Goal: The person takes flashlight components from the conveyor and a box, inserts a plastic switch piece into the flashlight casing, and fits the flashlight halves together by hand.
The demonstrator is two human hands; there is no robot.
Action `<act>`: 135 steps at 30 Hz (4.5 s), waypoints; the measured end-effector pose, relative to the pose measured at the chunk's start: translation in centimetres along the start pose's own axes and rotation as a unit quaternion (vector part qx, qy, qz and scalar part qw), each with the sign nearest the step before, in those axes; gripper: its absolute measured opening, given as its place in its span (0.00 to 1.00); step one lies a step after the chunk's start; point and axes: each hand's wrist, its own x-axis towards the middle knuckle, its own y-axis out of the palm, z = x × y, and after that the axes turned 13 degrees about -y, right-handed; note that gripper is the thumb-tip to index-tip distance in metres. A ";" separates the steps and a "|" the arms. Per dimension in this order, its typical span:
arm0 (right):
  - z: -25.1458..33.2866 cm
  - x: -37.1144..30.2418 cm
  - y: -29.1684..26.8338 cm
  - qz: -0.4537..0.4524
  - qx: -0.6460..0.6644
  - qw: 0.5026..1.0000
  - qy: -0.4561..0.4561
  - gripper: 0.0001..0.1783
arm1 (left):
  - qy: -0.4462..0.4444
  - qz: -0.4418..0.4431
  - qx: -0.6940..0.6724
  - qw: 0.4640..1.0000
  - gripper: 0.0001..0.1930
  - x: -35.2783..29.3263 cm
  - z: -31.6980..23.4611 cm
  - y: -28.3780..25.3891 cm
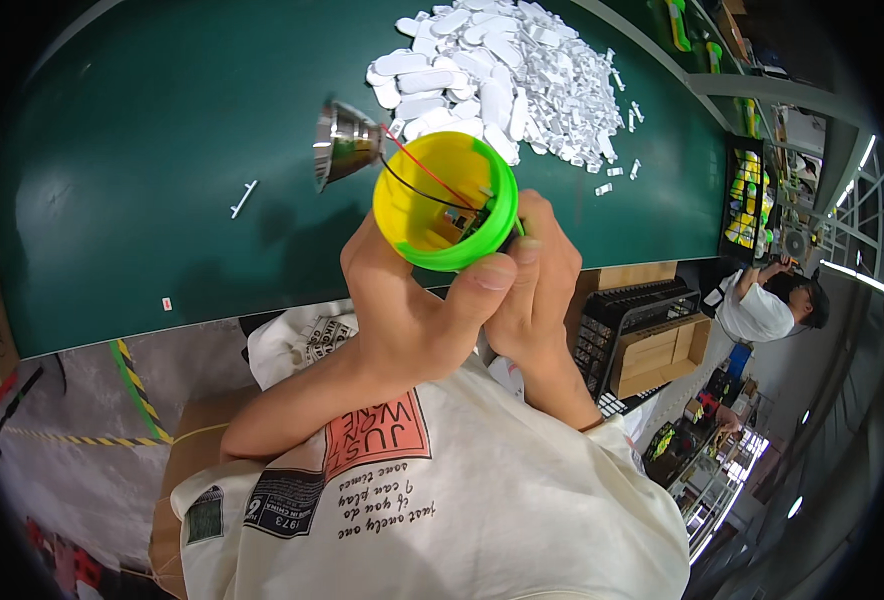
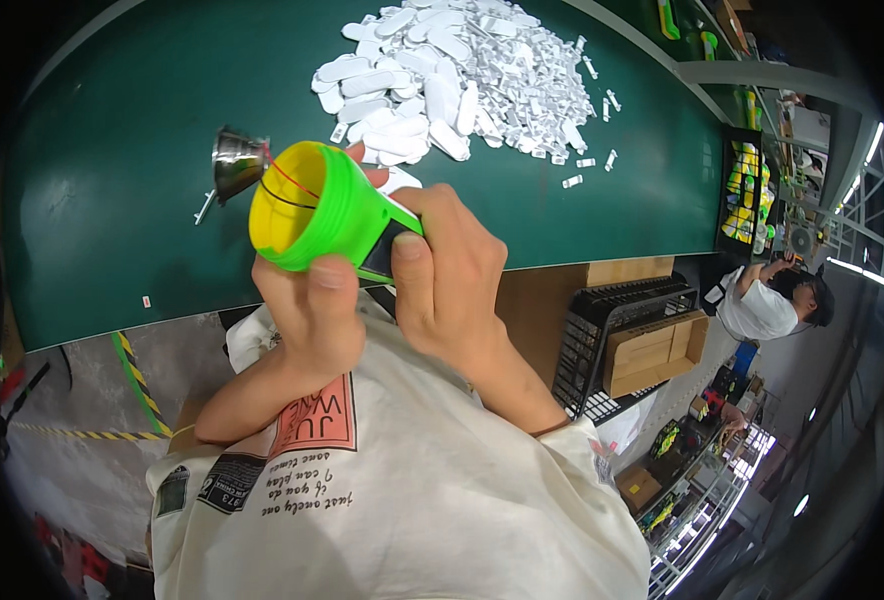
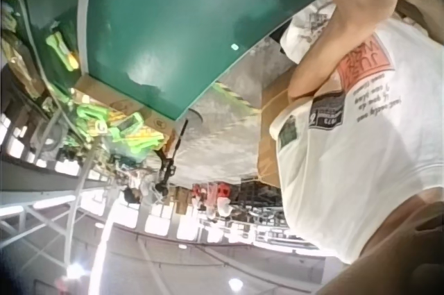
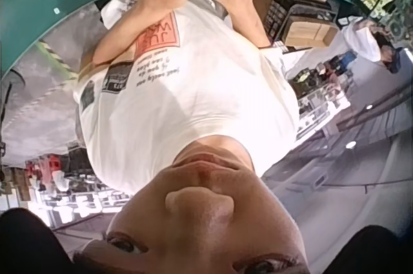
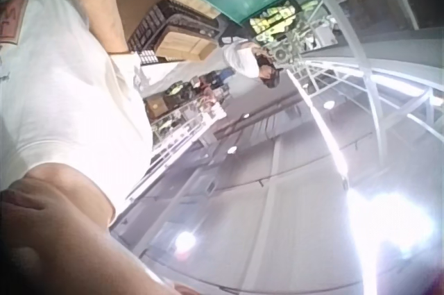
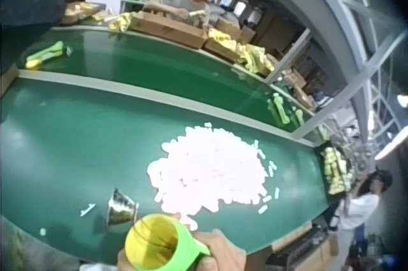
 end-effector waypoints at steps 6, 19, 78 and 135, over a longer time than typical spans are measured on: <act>-0.1 -2.0 0.8 0.014 0.028 0.999 0.027 0.17 | 0.025 -0.080 -0.076 0.994 0.28 -0.2 1.3 -0.2; -0.5 -1.4 0.3 0.129 0.287 0.908 0.276 0.17 | -0.228 -0.104 -0.122 0.960 0.17 1.0 1.2 -0.8; 2.2 -1.0 -1.1 0.013 0.115 0.981 0.157 0.19 | -0.204 0.067 -0.276 0.937 0.20 3.2 -0.4 -1.4; 0.7 -2.2 0.5 0.010 0.667 0.620 0.414 0.36 | -0.308 0.084 -0.320 0.892 0.33 5.2 0.4 -1.5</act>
